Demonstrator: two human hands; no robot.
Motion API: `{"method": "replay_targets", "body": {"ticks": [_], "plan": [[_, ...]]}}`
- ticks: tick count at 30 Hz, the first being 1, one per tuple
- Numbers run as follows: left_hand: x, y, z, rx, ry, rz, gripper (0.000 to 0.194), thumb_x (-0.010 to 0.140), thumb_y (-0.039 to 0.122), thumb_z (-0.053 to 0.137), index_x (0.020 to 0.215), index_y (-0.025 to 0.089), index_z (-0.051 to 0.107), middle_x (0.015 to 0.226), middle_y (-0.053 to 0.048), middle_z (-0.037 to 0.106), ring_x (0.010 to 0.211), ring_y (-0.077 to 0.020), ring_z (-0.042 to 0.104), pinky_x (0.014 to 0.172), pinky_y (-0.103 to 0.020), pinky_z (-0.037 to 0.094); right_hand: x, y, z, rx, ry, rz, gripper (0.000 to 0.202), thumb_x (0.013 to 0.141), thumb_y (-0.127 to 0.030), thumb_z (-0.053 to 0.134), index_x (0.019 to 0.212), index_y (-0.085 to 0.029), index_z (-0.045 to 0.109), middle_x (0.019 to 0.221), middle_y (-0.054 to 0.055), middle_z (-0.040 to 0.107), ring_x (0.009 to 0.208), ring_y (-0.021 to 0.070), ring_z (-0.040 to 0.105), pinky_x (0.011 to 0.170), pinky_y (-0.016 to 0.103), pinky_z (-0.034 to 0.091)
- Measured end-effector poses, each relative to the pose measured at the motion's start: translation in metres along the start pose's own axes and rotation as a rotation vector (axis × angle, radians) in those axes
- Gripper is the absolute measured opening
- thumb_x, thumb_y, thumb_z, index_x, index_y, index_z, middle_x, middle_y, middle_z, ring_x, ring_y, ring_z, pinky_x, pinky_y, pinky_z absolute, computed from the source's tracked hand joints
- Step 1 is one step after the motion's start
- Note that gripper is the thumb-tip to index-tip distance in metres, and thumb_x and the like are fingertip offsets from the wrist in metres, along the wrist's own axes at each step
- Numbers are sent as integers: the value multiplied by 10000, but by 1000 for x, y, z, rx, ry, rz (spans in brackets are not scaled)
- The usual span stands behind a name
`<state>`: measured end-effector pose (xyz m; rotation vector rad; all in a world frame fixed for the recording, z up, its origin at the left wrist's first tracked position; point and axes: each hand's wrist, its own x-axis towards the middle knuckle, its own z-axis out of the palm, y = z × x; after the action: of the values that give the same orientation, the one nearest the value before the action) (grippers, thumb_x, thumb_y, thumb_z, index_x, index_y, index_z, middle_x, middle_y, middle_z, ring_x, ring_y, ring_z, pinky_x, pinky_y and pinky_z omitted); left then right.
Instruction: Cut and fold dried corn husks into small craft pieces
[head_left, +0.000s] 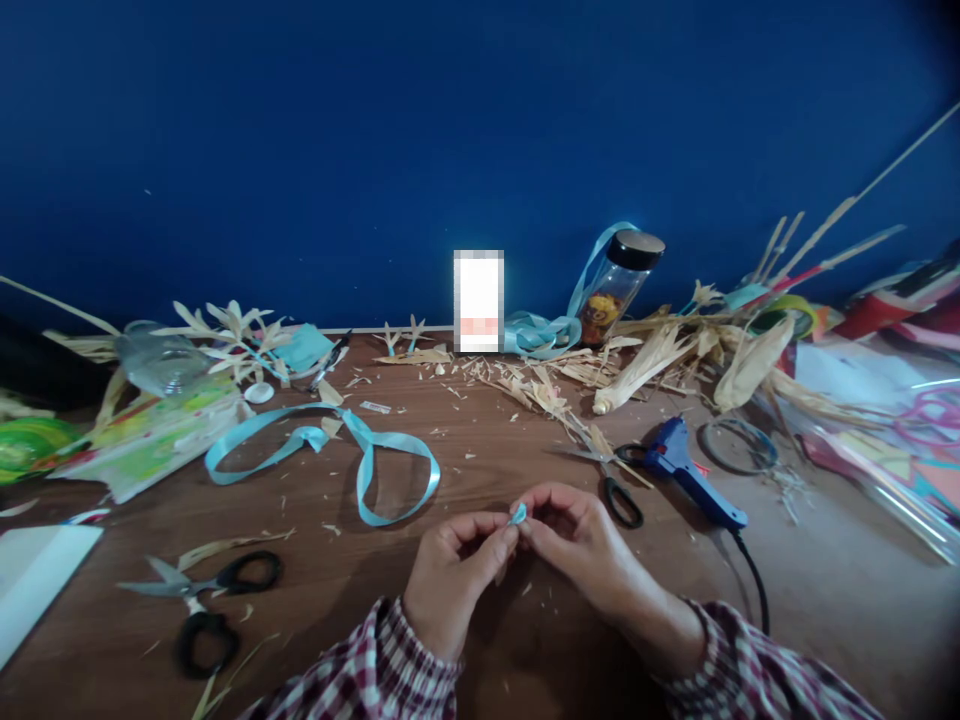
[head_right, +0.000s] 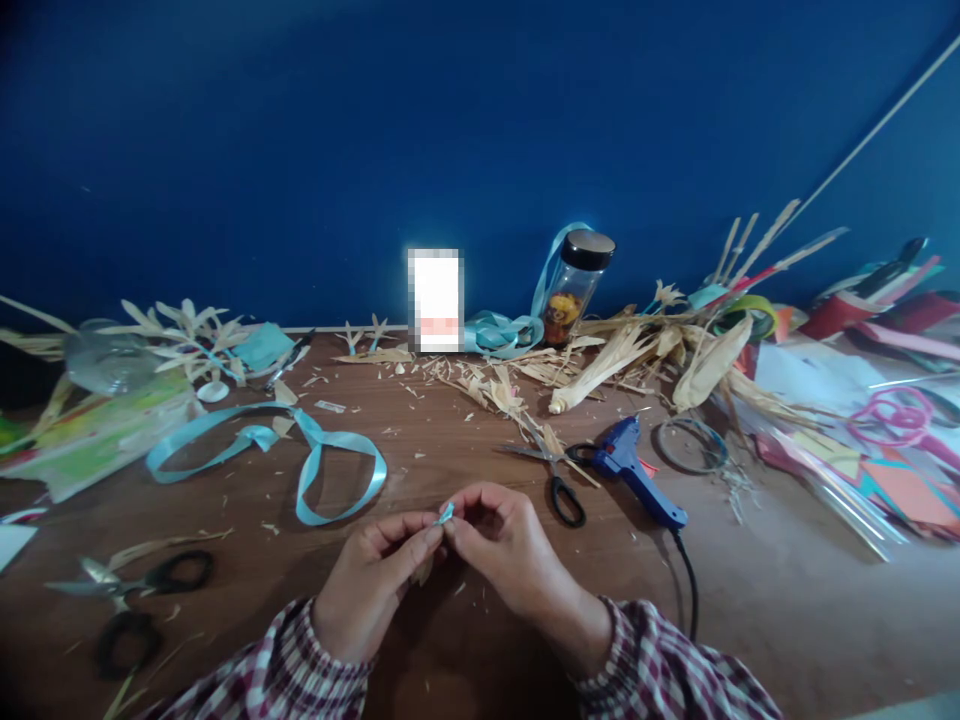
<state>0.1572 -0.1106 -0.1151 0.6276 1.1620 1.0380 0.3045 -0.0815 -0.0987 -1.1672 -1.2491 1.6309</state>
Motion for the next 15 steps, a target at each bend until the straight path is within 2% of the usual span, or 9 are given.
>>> {"method": "replay_targets", "body": {"ticks": [3,5,10,15], "plan": [[0,0,2,-57,38,-23,257,606,356,782,721,130,739,643,-50,681,621,-124,559,639,-256,430,-1,-1,0,2,2,14,127,736,-271,688,764,-164,625,682,-9,629,628,113,580,623,223,469],[0,1,3,-103,31,-47,257,590,351,792,711,132,736,636,-47,680,611,-118,554,631,-250,421,-1,-1,0,11,6,19,141,733,-284,697,767,-165,629,683,-8,633,627,115,583,622,225,471],[-2,11,5,-165,-18,-88,269,583,356,790,678,117,712,508,11,568,491,-60,422,506,-202,309,-1,0,-2,70,-37,28,169,739,-307,709,820,-166,664,711,-3,656,651,110,590,649,219,479],[-2,14,6,-158,-15,-76,270,597,353,776,662,109,683,467,36,511,445,-41,332,468,-208,217,0,2,-1,96,-28,32,201,745,-352,703,821,-166,692,700,3,661,630,114,584,645,233,487]]}}
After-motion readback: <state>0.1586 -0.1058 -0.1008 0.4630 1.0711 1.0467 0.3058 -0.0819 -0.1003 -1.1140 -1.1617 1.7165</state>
